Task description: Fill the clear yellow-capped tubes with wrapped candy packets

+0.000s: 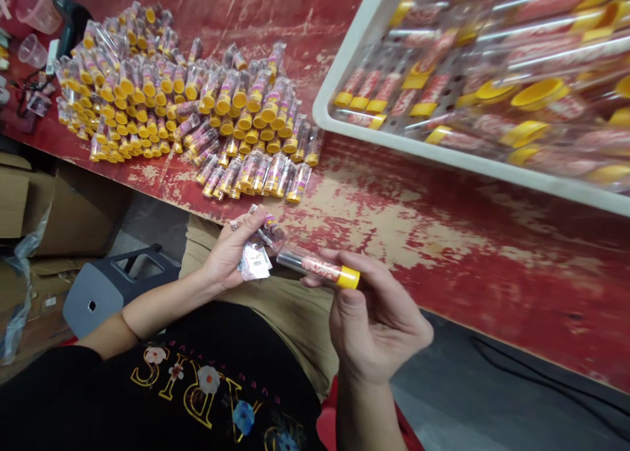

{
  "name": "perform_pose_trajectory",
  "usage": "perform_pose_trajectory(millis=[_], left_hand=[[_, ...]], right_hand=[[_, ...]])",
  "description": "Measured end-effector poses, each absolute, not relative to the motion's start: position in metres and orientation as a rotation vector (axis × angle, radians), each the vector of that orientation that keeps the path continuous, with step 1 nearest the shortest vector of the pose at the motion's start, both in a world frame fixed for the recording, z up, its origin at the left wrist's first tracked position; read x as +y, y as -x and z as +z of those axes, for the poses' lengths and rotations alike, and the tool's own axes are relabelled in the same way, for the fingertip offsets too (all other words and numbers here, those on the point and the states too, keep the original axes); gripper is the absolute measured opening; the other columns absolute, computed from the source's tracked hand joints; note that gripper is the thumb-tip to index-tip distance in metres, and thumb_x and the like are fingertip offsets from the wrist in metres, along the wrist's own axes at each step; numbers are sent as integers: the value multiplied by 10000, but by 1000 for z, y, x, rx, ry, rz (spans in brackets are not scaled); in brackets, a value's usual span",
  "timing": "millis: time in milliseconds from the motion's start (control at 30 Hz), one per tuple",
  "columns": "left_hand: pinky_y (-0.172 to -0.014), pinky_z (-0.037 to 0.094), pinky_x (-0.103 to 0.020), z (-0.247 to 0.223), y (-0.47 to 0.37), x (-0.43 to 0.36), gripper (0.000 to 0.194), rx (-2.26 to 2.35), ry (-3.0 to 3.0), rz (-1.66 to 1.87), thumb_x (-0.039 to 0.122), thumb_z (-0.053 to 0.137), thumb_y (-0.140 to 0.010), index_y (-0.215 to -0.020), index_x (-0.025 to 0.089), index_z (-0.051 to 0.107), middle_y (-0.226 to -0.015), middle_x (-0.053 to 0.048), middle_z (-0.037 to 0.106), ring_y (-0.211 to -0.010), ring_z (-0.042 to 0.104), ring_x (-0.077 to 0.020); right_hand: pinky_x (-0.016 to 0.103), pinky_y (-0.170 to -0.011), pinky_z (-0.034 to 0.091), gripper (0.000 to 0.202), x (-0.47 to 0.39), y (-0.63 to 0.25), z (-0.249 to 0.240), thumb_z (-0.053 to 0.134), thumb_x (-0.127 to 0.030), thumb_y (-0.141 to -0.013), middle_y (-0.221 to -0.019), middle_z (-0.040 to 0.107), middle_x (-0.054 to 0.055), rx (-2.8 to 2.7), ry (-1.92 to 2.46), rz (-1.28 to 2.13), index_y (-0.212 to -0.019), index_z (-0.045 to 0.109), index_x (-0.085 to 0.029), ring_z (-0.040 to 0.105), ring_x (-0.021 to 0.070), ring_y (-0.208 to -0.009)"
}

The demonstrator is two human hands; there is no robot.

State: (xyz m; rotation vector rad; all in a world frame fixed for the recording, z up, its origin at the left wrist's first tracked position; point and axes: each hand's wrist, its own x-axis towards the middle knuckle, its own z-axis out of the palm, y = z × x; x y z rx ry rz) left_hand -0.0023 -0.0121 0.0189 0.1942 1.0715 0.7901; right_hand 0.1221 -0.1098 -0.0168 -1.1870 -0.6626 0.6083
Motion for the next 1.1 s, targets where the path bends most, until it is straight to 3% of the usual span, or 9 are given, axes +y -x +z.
perform_pose_trajectory(millis=[167,400,567,800,1000,1100], left_hand=[[-785,623,-339,15,7,-12,305,1059,-236,738,286,889,-820,-723,158,629,-725,1,689,-670,655,-120],[-725,616,-312,17,11,-13,308,986,-320,740,299,928,-772,-792,156,656,-787,-13,702,-709,680,-132],[-735,621,-302,17,10,-19,345,954,-343,759,273,973,-702,-875,147,702,-853,-30,737,-743,714,-147],[-716,634,-275,17,8,-17,186,1009,-229,799,196,852,-847,-854,130,679,-848,-47,738,-782,756,-163],[-842,661,-339,20,8,-12,94,1057,-171,697,187,764,-919,-888,128,697,-861,-46,749,-839,782,-175],[-768,653,-293,21,8,-13,101,1026,-217,677,158,724,-941,-854,124,684,-799,-34,734,-747,755,-142]], right_hand=[[444,-614,697,301,-112,-125,-16,794,-252,-830,-1021,823,109,-804,1297,503,-1119,858,-306,801,302,-859],[480,-726,669,439,-120,-139,-15,817,-194,-795,-1091,829,103,-1072,1346,490,-1198,833,-369,792,313,-950],[489,-666,676,393,-124,-137,-17,847,-209,-744,-1090,825,107,-987,1361,577,-1105,861,-366,784,330,-954],[337,-606,678,272,-125,-130,-22,885,-299,-765,-978,805,81,-517,1241,671,-1037,877,-303,749,183,-715],[396,-526,653,257,-131,-137,-24,903,-404,-775,-961,790,128,-646,1260,696,-1009,878,-301,741,235,-736],[379,-498,628,253,-128,-138,-24,893,-436,-788,-948,786,131,-682,1219,706,-1004,878,-306,722,228,-731]])
